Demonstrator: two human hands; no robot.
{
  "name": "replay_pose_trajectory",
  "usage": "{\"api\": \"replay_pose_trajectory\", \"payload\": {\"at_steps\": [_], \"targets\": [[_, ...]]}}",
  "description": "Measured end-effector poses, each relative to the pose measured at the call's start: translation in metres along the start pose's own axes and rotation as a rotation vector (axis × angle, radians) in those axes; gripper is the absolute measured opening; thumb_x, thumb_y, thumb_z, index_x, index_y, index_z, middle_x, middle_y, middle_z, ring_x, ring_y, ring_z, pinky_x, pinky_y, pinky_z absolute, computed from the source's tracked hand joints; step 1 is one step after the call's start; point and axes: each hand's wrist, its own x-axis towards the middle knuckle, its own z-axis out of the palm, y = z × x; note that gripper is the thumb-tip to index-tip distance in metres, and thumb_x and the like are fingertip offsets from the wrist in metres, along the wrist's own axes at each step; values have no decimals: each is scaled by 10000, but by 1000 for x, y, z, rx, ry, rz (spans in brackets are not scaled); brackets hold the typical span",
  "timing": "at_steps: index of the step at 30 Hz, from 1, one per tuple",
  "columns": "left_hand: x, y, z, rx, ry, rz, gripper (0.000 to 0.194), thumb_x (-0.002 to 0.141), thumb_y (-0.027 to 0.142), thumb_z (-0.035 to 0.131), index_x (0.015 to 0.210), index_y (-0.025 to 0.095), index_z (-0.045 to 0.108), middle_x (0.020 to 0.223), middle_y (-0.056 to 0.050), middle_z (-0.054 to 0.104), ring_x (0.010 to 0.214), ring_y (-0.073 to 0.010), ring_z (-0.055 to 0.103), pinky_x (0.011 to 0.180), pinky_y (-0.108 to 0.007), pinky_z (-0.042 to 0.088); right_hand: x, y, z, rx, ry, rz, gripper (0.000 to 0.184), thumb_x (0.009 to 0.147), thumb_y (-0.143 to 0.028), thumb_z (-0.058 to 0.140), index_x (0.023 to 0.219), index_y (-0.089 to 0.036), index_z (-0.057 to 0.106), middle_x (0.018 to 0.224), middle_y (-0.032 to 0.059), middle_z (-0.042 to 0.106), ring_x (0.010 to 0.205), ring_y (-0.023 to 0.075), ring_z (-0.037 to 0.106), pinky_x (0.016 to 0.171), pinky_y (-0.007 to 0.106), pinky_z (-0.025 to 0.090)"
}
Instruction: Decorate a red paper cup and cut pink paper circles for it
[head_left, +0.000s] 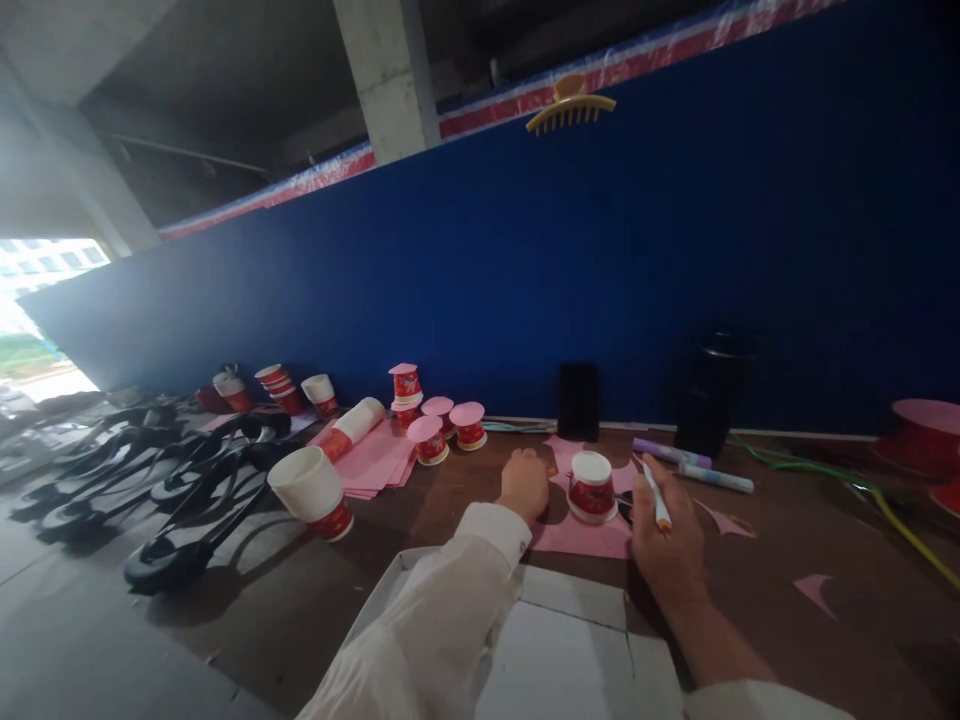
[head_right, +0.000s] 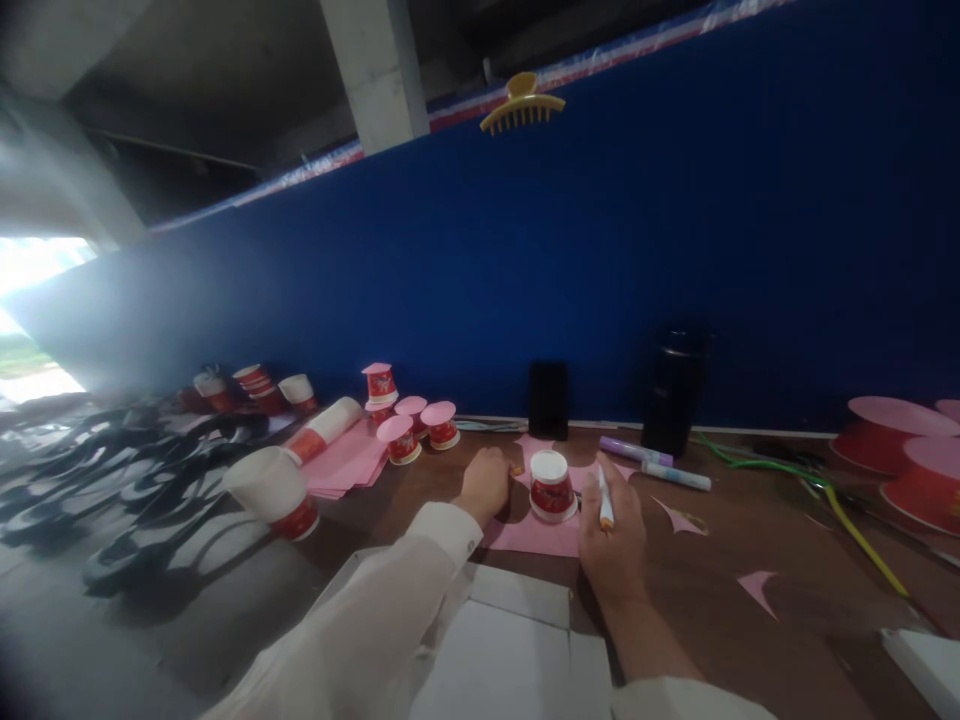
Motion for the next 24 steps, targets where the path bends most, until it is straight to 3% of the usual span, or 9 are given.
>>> {"api": "replay_pose_trajectory", "payload": {"at_steps": [3,7,10,13,19,24], "targets": [[-1,0,-5,49,-23,35,260,669,-39,704,615,182,578,979,-158,672,1117,-328,620,1045,-407,470,0,-14,-6,-12,3,-161,419,1043,-412,459,1351,-193,641,1312,165,708,1175,298,664,1051,502,502],[-21,-4,-13,74,27,81,134,852,55,603,869,166,676,1097,-151,669,1092,-279,623,1037,-407,460,-5,-38,-18,61,-46,-241,326,1027,-350,508,1290,-230,657,1222,126,729,1108,275,688,1008,463,535],[-46,-11,-14,-27,136,159,129,903,106,594,948,182,687,1041,-92,695,979,-221,640,939,-349,493,-13,-53,-25,144,-127,-213,280,1015,-367,524,1210,-237,677,1082,103,756,947,254,737,885,413,592],[-62,-17,-11,-116,109,289,142,930,123,587,961,207,697,1027,-59,725,973,-196,646,916,-316,496,-18,-62,-29,172,-151,-190,257,998,-376,551,1155,-233,696,1008,87,773,881,245,755,814,379,603],[-60,-14,-3,-160,12,338,182,900,140,646,1003,253,744,1106,-45,772,1081,-220,670,1011,-338,496,-16,-63,-30,102,-217,-12,333,978,-508,528,906,-244,717,742,40,745,623,199,692,580,304,540],[-58,-11,-1,-136,-15,358,220,908,149,637,1069,254,745,1234,-69,758,1169,-248,660,1084,-380,472,-14,-62,-28,75,-254,-10,333,962,-500,529,828,-245,697,688,20,721,575,180,647,570,293,504]]}}
